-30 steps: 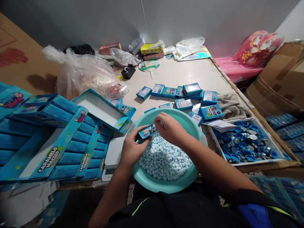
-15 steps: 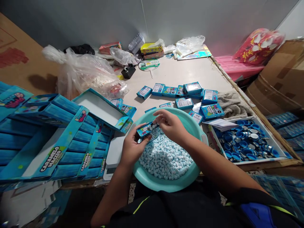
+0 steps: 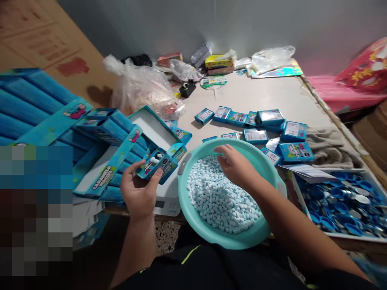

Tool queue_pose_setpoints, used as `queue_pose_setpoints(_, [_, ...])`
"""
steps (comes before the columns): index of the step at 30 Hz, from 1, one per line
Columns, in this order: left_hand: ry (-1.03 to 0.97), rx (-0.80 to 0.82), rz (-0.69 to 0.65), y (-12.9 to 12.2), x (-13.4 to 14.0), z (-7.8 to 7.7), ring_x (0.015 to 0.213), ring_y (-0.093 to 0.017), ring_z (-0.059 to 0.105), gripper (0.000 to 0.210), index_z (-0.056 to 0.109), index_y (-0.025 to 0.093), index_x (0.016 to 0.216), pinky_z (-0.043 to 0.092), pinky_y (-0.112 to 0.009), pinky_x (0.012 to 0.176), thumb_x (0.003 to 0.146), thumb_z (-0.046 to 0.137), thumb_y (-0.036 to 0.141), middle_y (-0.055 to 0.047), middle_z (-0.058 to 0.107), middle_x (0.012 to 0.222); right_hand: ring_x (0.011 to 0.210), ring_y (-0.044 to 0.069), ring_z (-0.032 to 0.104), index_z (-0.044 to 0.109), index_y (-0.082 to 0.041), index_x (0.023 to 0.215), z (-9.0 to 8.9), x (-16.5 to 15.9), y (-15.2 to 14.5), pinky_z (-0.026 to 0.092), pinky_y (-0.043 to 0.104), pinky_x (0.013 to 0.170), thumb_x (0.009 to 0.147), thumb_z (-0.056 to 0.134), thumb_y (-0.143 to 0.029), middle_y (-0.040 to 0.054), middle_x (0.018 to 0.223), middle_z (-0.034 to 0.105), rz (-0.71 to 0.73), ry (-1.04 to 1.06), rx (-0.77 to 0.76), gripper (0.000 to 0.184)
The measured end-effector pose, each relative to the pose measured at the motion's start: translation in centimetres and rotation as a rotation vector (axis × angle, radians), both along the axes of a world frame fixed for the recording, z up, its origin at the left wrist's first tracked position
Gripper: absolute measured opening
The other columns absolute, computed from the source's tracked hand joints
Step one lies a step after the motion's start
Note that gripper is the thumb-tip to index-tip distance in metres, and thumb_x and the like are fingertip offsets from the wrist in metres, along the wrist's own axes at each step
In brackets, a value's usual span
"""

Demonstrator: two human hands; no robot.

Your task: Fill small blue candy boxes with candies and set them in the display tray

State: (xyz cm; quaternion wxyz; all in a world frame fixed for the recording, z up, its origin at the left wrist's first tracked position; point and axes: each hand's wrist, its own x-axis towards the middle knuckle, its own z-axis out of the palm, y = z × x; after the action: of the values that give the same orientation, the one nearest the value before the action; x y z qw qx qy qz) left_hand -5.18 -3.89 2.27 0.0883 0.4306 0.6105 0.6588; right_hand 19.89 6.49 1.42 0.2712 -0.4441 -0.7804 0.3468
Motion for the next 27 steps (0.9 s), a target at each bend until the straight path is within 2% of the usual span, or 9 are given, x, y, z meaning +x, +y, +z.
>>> queue_pose_setpoints(4, [0.155,-0.129,0.140,-1.6,-3.2,-2.5,0.095,-0.021,0.072,0.025,0.065,0.018,0.089,0.060,-0.034,0.086,0.076,0.081,0.033,-0.005,0.073,0.099,0.106,0.028,0.067,0.064,-0.023,0.127,0.2,0.0,-0.9,0.054,0.041,0.086,0.103,0.045,-0.032,0.0117,0.130,0.066,0.166,-0.276,-0.042,0.032])
queue_pose_setpoints(8, [0.267,-0.330,0.062,-2.5,-4.1,-4.8,0.107,-0.025,0.071,0.022,0.062,0.020,0.089,0.058,-0.039,0.095,0.081,0.075,0.036,-0.009,0.074,0.111,0.106,0.029,0.069,0.064,-0.022,0.130,0.2,0.0,-1.4,0.054,0.041,0.088,0.104,0.046,-0.034,0.0123,0.134,0.065,0.298,-0.470,-0.060,0.034])
queue_pose_setpoints(10, [0.364,-0.357,0.017,-2.9,-4.1,-4.9,0.116,-0.026,0.068,0.018,0.063,0.021,0.093,0.056,-0.042,0.102,0.086,0.072,0.035,-0.011,0.072,0.121,0.108,0.029,0.069,0.062,-0.022,0.133,0.1,0.1,-1.3,0.054,0.040,0.088,0.105,0.045,-0.034,0.0126,0.136,0.064,0.336,-0.525,-0.060,0.036])
queue_pose_setpoints(13, [0.529,-0.333,0.023,-3.2,-3.9,-4.2,0.128,-0.028,0.062,0.017,0.068,0.021,0.102,0.050,-0.047,0.112,0.090,0.069,0.034,-0.013,0.066,0.133,0.110,0.030,0.068,0.060,-0.021,0.137,-0.2,0.4,-1.2,0.054,0.041,0.090,0.105,0.043,-0.036,0.0133,0.138,0.063,0.356,-0.562,-0.055,0.039])
queue_pose_setpoints(17, [0.613,-0.327,0.048,-3.3,-3.8,-3.4,0.128,-0.029,0.062,0.023,0.069,0.020,0.111,0.052,-0.047,0.110,0.091,0.070,0.033,-0.015,0.064,0.134,0.110,0.031,0.067,0.063,-0.021,0.136,-0.4,0.5,-1.2,0.054,0.044,0.091,0.106,0.041,-0.038,0.0134,0.136,0.064,0.385,-0.572,-0.056,0.041])
queue_pose_setpoints(19, [0.657,-0.249,0.080,-3.5,-3.7,-3.3,0.125,-0.029,0.063,0.026,0.068,0.019,0.114,0.054,-0.047,0.107,0.090,0.072,0.029,-0.015,0.065,0.131,0.110,0.031,0.066,0.063,-0.021,0.135,-0.3,0.5,-1.2,0.054,0.045,0.092,0.106,0.040,-0.038,0.0134,0.135,0.064,0.397,-0.572,-0.057,0.041])
queue_pose_setpoints(23, [0.795,0.146,0.136,-4.6,-2.4,-2.9,0.109,-0.023,0.069,0.030,0.064,0.020,0.111,0.058,-0.040,0.095,0.084,0.072,0.009,-0.011,0.070,0.115,0.112,0.032,0.067,0.064,-0.022,0.135,-0.4,0.7,-1.2,0.054,0.045,0.092,0.106,0.041,-0.038,0.0132,0.135,0.064,0.406,-0.590,-0.073,0.041])
queue_pose_setpoints(25, [0.796,0.278,0.032,-5.2,-0.5,-2.3,0.099,-0.019,0.070,0.031,0.062,0.022,0.106,0.059,-0.036,0.088,0.081,0.070,0.004,-0.006,0.070,0.105,0.112,0.032,0.067,0.064,-0.021,0.134,-0.9,0.9,-1.2,0.054,0.046,0.094,0.105,0.043,-0.039,0.0137,0.135,0.064,0.429,-0.593,-0.061,0.040])
queue_pose_setpoints(27, [0.705,0.301,-0.181,-5.4,2.4,-1.6,0.091,-0.017,0.068,0.027,0.061,0.023,0.103,0.059,-0.034,0.084,0.083,0.067,0.006,-0.003,0.069,0.097,0.113,0.032,0.066,0.064,-0.019,0.135,-1.7,0.9,-1.3,0.053,0.047,0.098,0.103,0.047,-0.040,0.0154,0.134,0.063,0.471,-0.587,-0.037,0.041])
